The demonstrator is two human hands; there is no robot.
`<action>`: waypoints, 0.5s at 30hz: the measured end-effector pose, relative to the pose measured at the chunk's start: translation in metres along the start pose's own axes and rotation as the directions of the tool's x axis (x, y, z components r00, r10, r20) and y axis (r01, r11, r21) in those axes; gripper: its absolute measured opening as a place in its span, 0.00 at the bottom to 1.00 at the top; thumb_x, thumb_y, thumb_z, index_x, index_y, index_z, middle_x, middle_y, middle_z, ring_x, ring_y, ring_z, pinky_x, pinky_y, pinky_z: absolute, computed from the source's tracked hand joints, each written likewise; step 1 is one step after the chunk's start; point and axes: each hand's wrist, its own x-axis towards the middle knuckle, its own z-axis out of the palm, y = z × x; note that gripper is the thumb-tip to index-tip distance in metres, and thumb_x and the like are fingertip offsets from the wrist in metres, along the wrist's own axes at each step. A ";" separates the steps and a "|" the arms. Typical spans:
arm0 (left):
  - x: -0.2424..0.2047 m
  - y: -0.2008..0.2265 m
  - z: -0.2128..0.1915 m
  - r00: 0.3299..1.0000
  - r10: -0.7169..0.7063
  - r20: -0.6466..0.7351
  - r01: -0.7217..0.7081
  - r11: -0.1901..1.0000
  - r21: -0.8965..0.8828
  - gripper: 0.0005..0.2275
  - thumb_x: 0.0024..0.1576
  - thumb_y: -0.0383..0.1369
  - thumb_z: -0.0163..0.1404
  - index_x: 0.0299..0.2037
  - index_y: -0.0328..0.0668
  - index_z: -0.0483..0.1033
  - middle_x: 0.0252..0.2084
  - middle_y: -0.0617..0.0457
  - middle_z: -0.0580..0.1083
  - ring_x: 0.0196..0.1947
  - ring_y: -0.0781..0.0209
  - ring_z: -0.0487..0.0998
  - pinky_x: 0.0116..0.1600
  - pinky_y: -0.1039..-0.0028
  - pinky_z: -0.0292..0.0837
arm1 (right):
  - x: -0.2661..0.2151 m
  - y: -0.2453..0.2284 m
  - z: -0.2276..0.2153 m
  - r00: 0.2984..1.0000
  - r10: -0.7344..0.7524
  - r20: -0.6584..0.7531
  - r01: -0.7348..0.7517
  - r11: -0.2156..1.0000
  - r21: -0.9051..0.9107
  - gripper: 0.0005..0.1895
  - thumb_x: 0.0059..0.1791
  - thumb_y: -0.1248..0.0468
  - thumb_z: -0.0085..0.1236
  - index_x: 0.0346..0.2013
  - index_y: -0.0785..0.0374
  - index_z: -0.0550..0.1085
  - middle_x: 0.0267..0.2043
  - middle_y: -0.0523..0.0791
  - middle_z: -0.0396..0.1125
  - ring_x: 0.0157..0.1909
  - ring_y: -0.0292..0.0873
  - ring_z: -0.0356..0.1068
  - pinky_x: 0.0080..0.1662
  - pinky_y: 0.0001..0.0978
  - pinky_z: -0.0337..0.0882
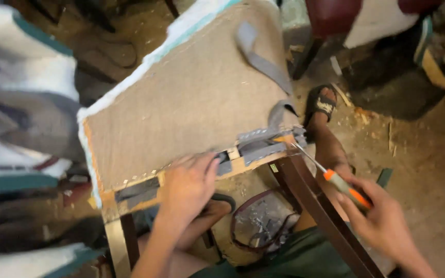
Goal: Removing staples from a wooden chair frame using a screwdriver to prepare it for reupholstery.
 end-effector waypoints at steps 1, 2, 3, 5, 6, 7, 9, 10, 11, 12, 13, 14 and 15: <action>0.018 0.011 0.010 1.000 0.020 0.019 -0.020 1.000 0.010 0.13 0.62 0.37 0.45 0.46 0.40 0.81 0.41 0.48 0.81 0.38 0.54 0.82 0.47 0.61 0.76 | 0.009 -0.003 -0.005 1.000 0.020 -0.006 -0.020 1.000 0.020 0.21 0.44 0.56 0.59 0.52 0.53 0.75 0.47 0.41 0.75 0.46 0.37 0.73 0.48 0.30 0.68; 0.037 0.023 0.022 0.994 0.030 0.101 -0.023 0.997 -0.078 0.13 0.61 0.38 0.46 0.49 0.41 0.78 0.42 0.51 0.80 0.41 0.55 0.79 0.47 0.61 0.74 | 0.020 -0.006 -0.012 0.999 -0.027 0.031 0.026 0.999 0.041 0.21 0.45 0.56 0.57 0.53 0.54 0.75 0.51 0.40 0.74 0.49 0.38 0.74 0.49 0.31 0.68; 0.054 0.034 0.034 0.982 0.046 0.182 -0.016 0.987 -0.163 0.15 0.60 0.40 0.48 0.52 0.41 0.76 0.42 0.54 0.79 0.44 0.56 0.77 0.47 0.62 0.71 | 0.030 -0.010 -0.019 0.995 -0.077 0.066 0.072 0.995 0.063 0.21 0.46 0.57 0.55 0.54 0.54 0.74 0.55 0.39 0.73 0.52 0.39 0.74 0.51 0.32 0.68; 0.094 0.057 0.049 0.966 -0.031 0.257 0.062 0.992 -0.111 0.21 0.60 0.44 0.48 0.56 0.37 0.71 0.45 0.49 0.77 0.48 0.51 0.73 0.49 0.59 0.71 | 0.041 0.000 -0.016 0.979 -0.198 0.044 0.193 0.976 0.102 0.21 0.47 0.57 0.54 0.53 0.60 0.74 0.50 0.44 0.73 0.50 0.42 0.73 0.51 0.33 0.67; 0.112 0.066 0.055 0.940 -0.102 0.326 0.127 0.990 -0.057 0.27 0.60 0.48 0.48 0.60 0.33 0.65 0.49 0.44 0.75 0.53 0.47 0.70 0.52 0.56 0.70 | 0.047 0.004 -0.013 0.950 -0.311 0.006 0.307 0.941 0.139 0.21 0.48 0.57 0.54 0.52 0.65 0.74 0.46 0.49 0.72 0.48 0.45 0.73 0.50 0.33 0.67; 0.124 0.063 0.069 0.937 -0.125 0.326 0.148 0.988 -0.046 0.27 0.60 0.48 0.48 0.60 0.33 0.65 0.49 0.44 0.75 0.53 0.47 0.70 0.52 0.56 0.70 | 0.051 0.005 -0.008 0.947 -0.322 0.024 0.315 0.937 0.149 0.21 0.48 0.57 0.54 0.52 0.65 0.74 0.46 0.49 0.72 0.48 0.45 0.73 0.50 0.33 0.67; 0.145 0.055 0.098 0.963 -0.034 0.269 0.039 0.999 -0.016 0.32 0.54 0.36 0.59 0.66 0.32 0.57 0.38 0.50 0.81 0.54 0.44 0.73 0.61 0.51 0.64 | 0.057 0.008 0.001 0.936 -0.347 0.059 0.329 0.921 0.208 0.20 0.52 0.58 0.46 0.55 0.65 0.73 0.40 0.47 0.72 0.43 0.44 0.71 0.46 0.35 0.67; 0.153 0.057 0.095 0.960 -0.038 0.278 0.041 0.999 -0.006 0.32 0.54 0.36 0.59 0.66 0.32 0.57 0.38 0.50 0.81 0.54 0.44 0.73 0.61 0.51 0.64 | 0.061 0.008 0.005 0.937 -0.344 0.062 0.323 0.920 0.220 0.20 0.52 0.58 0.46 0.55 0.65 0.73 0.40 0.47 0.72 0.43 0.44 0.71 0.46 0.35 0.67; 0.161 0.059 0.093 0.934 -0.098 0.345 0.102 0.995 0.007 0.31 0.54 0.36 0.58 0.67 0.37 0.58 0.33 0.56 0.80 0.44 0.53 0.76 0.54 0.57 0.71 | 0.065 0.007 0.007 0.940 -0.326 0.104 0.293 0.924 0.244 0.21 0.50 0.58 0.50 0.55 0.64 0.73 0.40 0.47 0.70 0.44 0.45 0.69 0.45 0.36 0.66; 0.167 0.060 0.089 0.899 -0.161 0.407 0.165 0.986 0.026 0.30 0.54 0.36 0.57 0.67 0.41 0.59 0.28 0.62 0.78 0.35 0.62 0.79 0.47 0.63 0.78 | 0.070 0.006 0.010 0.938 -0.312 0.148 0.266 0.926 0.267 0.23 0.48 0.58 0.54 0.56 0.64 0.73 0.39 0.48 0.69 0.44 0.46 0.68 0.44 0.37 0.66; 0.173 0.068 0.077 0.895 -0.171 0.412 0.170 0.985 0.039 0.30 0.54 0.36 0.57 0.67 0.41 0.59 0.28 0.62 0.78 0.35 0.62 0.79 0.47 0.63 0.78 | 0.073 0.008 0.013 0.937 -0.314 0.154 0.263 0.923 0.280 0.23 0.48 0.58 0.54 0.56 0.64 0.73 0.39 0.48 0.69 0.44 0.46 0.68 0.44 0.37 0.66; 0.178 0.075 0.064 0.853 -0.289 0.435 0.297 0.954 0.052 0.21 0.58 0.35 0.53 0.61 0.46 0.64 0.31 0.59 0.78 0.32 0.63 0.79 0.37 0.71 0.79 | 0.077 0.009 0.016 0.930 -0.346 0.123 0.292 0.900 0.324 0.22 0.47 0.59 0.56 0.54 0.64 0.73 0.42 0.47 0.70 0.46 0.44 0.69 0.49 0.34 0.66; 0.184 0.082 0.051 0.796 -0.401 0.454 0.418 0.906 0.067 0.12 0.62 0.34 0.48 0.54 0.51 0.69 0.34 0.57 0.79 0.28 0.63 0.79 0.28 0.78 0.79 | 0.080 0.009 0.020 0.922 -0.377 0.090 0.321 0.874 0.365 0.21 0.46 0.60 0.58 0.52 0.64 0.74 0.44 0.46 0.72 0.48 0.42 0.70 0.53 0.31 0.67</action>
